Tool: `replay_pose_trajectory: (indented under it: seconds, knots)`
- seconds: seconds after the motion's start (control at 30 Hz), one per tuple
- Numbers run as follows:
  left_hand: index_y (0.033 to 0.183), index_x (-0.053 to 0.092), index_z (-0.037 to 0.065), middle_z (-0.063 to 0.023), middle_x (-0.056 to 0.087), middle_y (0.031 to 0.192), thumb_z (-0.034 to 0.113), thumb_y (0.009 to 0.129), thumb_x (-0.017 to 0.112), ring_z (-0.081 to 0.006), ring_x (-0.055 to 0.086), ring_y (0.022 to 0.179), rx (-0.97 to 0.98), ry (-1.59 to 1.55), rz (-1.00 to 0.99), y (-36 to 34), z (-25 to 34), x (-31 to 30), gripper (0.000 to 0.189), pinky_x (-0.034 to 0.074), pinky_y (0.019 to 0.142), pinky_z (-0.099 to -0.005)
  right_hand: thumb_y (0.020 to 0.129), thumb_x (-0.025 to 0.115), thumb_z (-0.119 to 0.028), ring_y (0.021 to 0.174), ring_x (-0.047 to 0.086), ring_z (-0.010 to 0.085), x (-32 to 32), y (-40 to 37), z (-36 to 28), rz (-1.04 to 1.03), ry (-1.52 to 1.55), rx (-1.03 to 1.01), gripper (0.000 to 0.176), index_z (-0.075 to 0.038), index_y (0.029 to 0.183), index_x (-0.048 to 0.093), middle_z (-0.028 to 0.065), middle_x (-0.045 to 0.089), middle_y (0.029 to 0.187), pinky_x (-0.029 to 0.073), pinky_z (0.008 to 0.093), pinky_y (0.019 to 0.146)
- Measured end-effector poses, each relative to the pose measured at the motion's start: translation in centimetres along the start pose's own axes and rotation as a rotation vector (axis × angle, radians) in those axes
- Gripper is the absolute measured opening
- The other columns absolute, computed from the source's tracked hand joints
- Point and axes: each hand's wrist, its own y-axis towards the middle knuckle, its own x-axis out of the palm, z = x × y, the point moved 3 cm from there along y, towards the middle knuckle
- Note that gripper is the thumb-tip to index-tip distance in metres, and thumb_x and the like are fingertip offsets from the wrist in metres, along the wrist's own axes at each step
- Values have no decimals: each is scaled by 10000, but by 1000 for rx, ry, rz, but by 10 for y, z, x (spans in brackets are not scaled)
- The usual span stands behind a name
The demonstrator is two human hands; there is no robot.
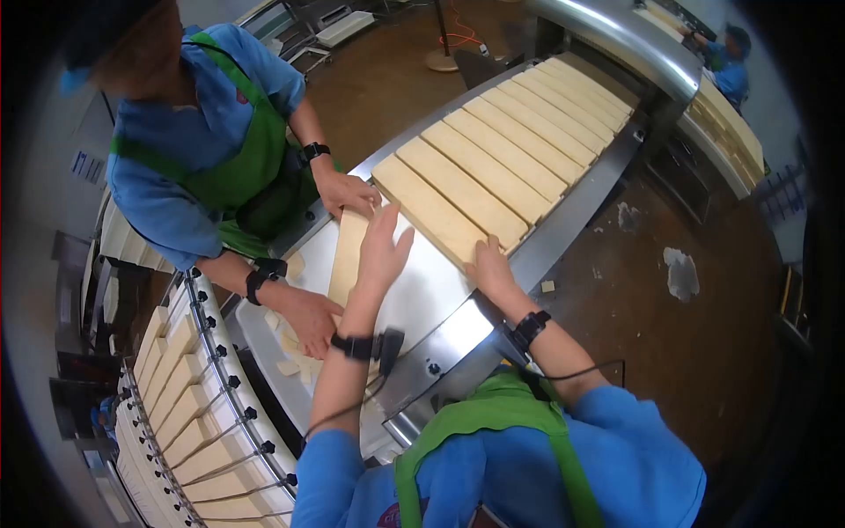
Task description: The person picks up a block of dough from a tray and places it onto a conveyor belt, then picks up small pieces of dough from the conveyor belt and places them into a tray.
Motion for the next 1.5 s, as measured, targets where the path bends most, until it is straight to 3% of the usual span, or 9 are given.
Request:
replay_pose_trajectory:
  seconds: [0.2,0.53,0.63,0.83,0.93,1.07,1.23,1.37,1.5]
  knots:
    - [938,503,-26,-182,552,935,75,751,503,-340,509,921,-261,419,-76,95,-99,69,213,423,784,-439,717,634,-100,726,545,437,-10,3,-4,-48,60,-23,338,60,915,413,288,387,1002,479,454,620]
    - [1032,552,19,-139,502,1060,210,697,543,-292,448,1044,-421,505,-228,128,-142,73,385,384,860,-416,707,647,-126,688,550,412,-20,4,-1,-27,92,-124,370,59,924,413,271,413,985,479,431,586]
    - [1036,562,51,-118,507,1070,243,671,566,-271,453,1047,-518,582,-338,119,-139,60,413,359,868,-416,684,644,-110,680,557,408,-18,4,-1,-45,37,-148,351,48,911,427,260,433,957,480,438,587]
    - [1019,555,3,-146,518,1088,257,652,581,-246,474,1033,-812,788,-215,20,-138,1,447,347,864,-402,677,604,-195,706,562,360,-13,5,-17,-233,-81,-433,339,2,896,437,210,458,936,478,420,585]
    - [1015,513,-45,-192,537,1050,274,629,611,-269,502,1007,-1001,705,-236,-51,-112,-42,510,387,840,-415,657,649,-299,966,502,363,-13,17,-16,-364,-89,-505,713,-4,1214,317,233,432,1093,448,422,784]
    - [998,461,-32,-169,553,961,215,620,671,-272,530,920,-1014,172,213,-149,-91,-44,498,418,790,-371,567,723,-283,1048,462,382,7,37,-29,-565,-329,-342,902,-50,1303,256,215,366,1210,426,407,862]
    - [964,409,18,-104,557,880,153,677,694,-157,538,838,-1045,-391,891,-251,-76,-44,426,440,718,-281,520,721,-126,1031,456,387,32,16,-80,-394,-220,-641,827,-80,1253,341,188,375,1201,431,401,842]
    - [972,415,25,-60,522,808,143,741,665,-129,503,743,-892,105,1251,-361,-52,-115,360,428,675,-265,527,699,-62,1017,464,367,54,-56,-170,-319,-46,-904,763,-76,1225,390,183,384,1182,430,390,835]
    - [884,492,32,-68,550,724,210,780,644,-147,513,665,-1057,344,1483,-474,62,-226,257,427,619,-289,560,724,-131,1009,469,332,88,-166,-244,-710,217,-1062,730,-55,1215,410,179,417,1146,417,366,857]
